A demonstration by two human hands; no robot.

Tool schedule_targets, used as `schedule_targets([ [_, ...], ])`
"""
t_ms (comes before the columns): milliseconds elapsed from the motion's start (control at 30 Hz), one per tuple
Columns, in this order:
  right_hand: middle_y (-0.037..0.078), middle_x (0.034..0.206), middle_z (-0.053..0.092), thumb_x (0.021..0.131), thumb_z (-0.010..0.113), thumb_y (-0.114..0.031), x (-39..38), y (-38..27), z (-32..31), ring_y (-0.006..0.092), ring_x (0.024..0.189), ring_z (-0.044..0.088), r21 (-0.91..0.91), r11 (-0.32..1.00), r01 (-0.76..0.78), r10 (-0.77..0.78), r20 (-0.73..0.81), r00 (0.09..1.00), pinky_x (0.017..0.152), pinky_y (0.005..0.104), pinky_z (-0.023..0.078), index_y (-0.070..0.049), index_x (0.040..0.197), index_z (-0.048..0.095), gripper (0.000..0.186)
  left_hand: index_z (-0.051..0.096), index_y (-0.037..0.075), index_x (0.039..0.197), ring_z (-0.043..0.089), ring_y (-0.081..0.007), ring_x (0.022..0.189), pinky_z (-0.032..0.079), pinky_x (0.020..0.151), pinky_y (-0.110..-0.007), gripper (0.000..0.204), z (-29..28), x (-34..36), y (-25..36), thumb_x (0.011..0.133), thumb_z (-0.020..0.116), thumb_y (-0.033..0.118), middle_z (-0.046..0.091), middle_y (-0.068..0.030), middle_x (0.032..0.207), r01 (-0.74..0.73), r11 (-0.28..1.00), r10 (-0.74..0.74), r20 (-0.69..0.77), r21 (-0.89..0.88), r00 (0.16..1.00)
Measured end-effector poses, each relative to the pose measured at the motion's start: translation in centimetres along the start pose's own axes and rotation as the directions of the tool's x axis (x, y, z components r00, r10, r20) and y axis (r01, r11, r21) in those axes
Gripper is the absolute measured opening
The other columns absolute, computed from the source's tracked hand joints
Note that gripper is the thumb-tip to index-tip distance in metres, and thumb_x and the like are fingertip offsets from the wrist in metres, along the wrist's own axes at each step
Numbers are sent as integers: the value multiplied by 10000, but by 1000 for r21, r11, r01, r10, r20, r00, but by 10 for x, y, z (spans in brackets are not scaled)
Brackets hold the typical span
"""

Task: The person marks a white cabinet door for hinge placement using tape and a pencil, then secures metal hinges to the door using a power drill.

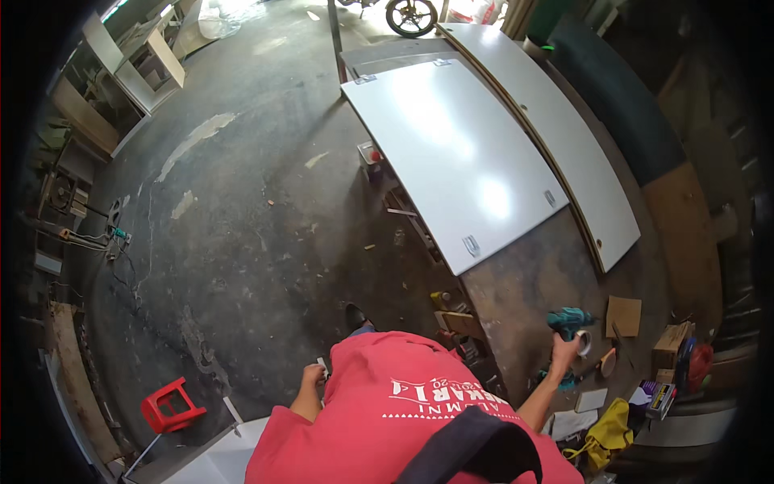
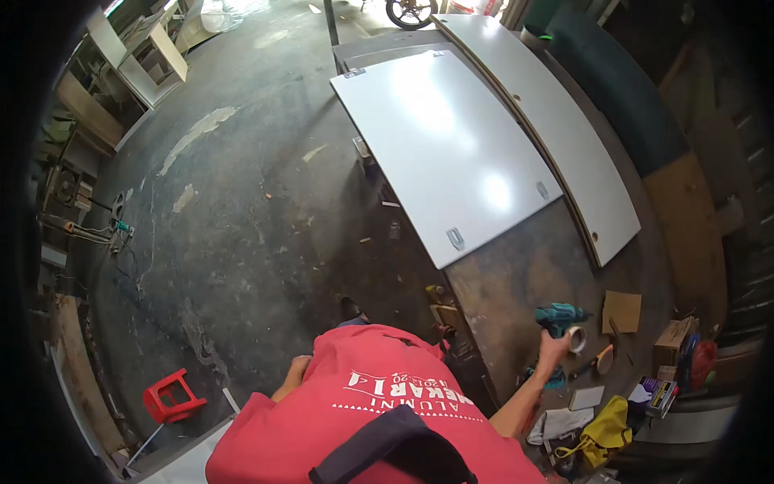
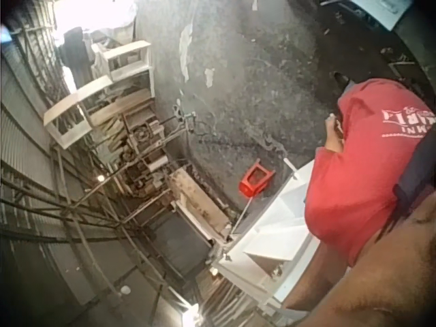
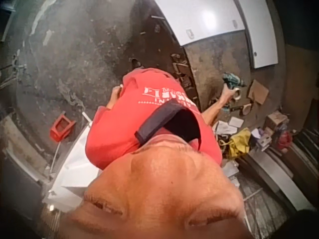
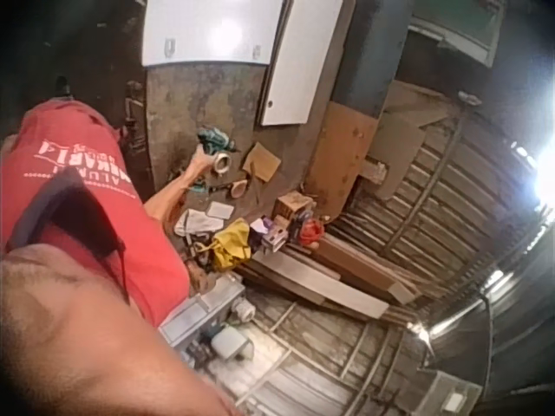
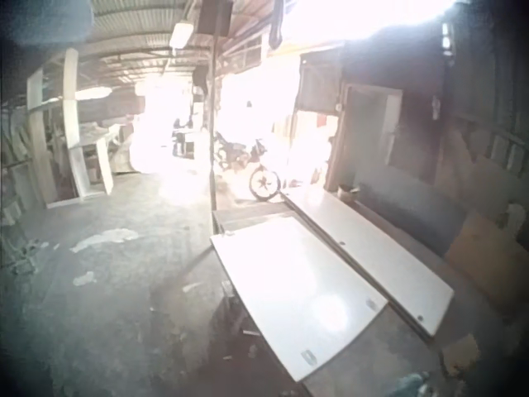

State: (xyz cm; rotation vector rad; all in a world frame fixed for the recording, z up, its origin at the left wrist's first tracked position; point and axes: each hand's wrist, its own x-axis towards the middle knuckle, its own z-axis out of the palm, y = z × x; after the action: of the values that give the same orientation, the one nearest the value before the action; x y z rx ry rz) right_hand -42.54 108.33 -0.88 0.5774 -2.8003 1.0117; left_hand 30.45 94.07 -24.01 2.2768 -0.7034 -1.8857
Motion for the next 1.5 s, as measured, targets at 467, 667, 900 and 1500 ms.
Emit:
schedule_targets([
  [467,-7,659,565,895,783,-309,-40,-419,104,100,533,537,462,827,-320,72,478,875,490,269,437,-66,924,655,277,722,15,1159,665,-139,762,531,686,-270,328,-86,154,426,840,705,86,725,-78,873,-501,852,482,-143,-152,864],
  [667,52,829,716,869,813,-228,-7,-561,216,108,755,580,327,945,17,-199,532,823,709,322,511,25,1066,720,334,705,22,1216,677,-132,901,544,811,-270,362,-34,123,562,870,728,128,733,-72,1014,-742,670,737,135,-15,662],
  [900,59,698,682,840,832,-219,-6,-707,294,87,642,570,416,909,37,-322,640,698,616,318,499,26,916,730,277,693,14,1218,663,-124,1000,526,893,-282,310,-54,133,723,924,705,111,720,-58,1099,-801,593,802,-26,-86,597],
  [1500,-6,672,640,902,775,-225,3,-845,476,77,600,569,278,879,-388,172,575,800,565,283,457,0,978,724,243,742,-4,1019,673,-144,705,531,669,-311,332,3,177,1037,828,798,262,741,-73,799,-810,512,421,739,285,526],
])
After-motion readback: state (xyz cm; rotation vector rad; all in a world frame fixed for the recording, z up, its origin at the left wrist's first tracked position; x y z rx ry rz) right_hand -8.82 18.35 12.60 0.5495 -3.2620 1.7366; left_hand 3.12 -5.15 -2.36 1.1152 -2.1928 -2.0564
